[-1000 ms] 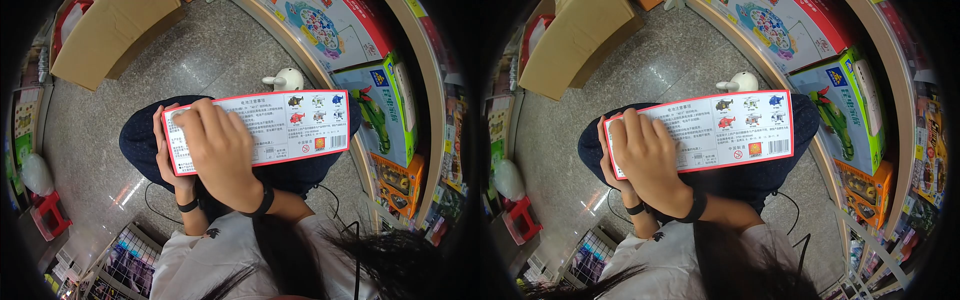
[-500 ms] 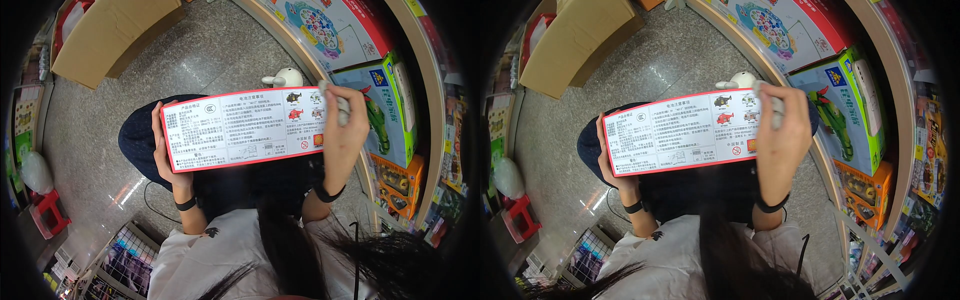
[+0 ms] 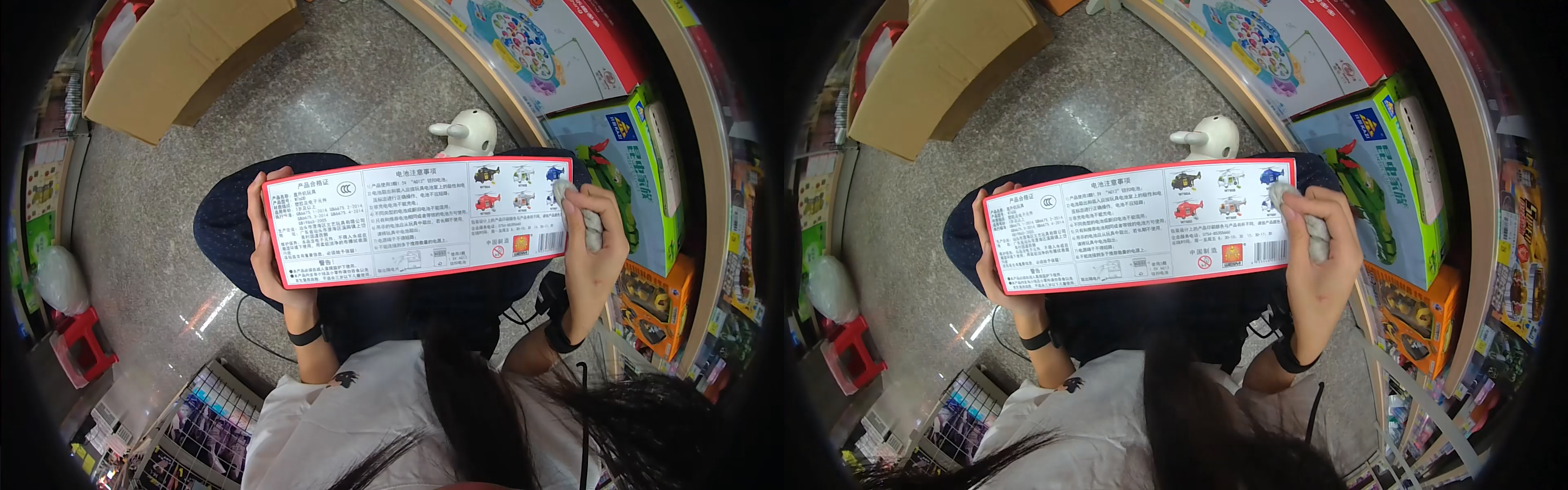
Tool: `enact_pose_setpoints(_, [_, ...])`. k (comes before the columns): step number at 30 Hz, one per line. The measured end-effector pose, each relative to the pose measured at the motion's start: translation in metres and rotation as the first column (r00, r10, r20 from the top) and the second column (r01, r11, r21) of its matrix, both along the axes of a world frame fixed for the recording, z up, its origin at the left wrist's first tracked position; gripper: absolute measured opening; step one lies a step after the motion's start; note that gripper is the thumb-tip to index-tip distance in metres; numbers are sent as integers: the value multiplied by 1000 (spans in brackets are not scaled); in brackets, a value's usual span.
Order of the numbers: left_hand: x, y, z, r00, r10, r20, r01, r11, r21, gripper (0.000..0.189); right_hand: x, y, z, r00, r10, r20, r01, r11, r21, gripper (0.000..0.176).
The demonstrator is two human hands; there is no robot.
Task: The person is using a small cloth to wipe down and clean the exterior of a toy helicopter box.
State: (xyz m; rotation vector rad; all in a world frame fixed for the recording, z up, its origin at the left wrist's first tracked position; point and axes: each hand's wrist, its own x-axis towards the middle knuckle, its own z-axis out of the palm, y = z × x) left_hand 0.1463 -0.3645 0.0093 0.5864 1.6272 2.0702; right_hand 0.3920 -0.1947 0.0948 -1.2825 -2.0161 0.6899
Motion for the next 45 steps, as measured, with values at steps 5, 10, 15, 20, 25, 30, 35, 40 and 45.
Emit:
enact_pose_setpoints(5, [0,0,-1,1000,3,11,-3,1000,9,74,25,-12,10,997,44,58,-37,993,-112,9])
enact_pose_setpoints(10, [1,-2,-1,1000,-1,7,1,1000,3,74,29,-27,12,995,62,83,-51,990,-134,11])
enact_pose_setpoints(15, [0,-1,-1,1000,4,8,-4,1000,-5,74,7,-45,13,983,176,55,-169,979,-113,17])
enact_pose_setpoints(20, [1,-1,0,999,7,32,-7,1000,-5,74,-34,-63,5,935,348,68,-352,935,51,18])
enact_pose_setpoints(25, [2,-1,0,998,0,63,-2,1000,25,74,-89,-87,-5,860,507,58,-510,850,135,20])
enact_pose_setpoints(30, [6,2,2,983,48,178,-63,995,80,75,-124,-110,-14,759,649,57,-646,737,201,18])
enact_pose_setpoints(35, [8,3,6,977,82,195,-94,994,50,75,-132,-111,-16,651,758,36,-750,635,185,16])
enact_pose_setpoints(40, [3,-6,-3,991,-37,126,24,994,106,71,-130,-85,-15,805,593,3,-587,797,142,16])
enact_pose_setpoints(45, [1,-7,-3,998,-27,57,25,999,47,73,-94,-44,-12,998,64,22,-66,985,158,17])
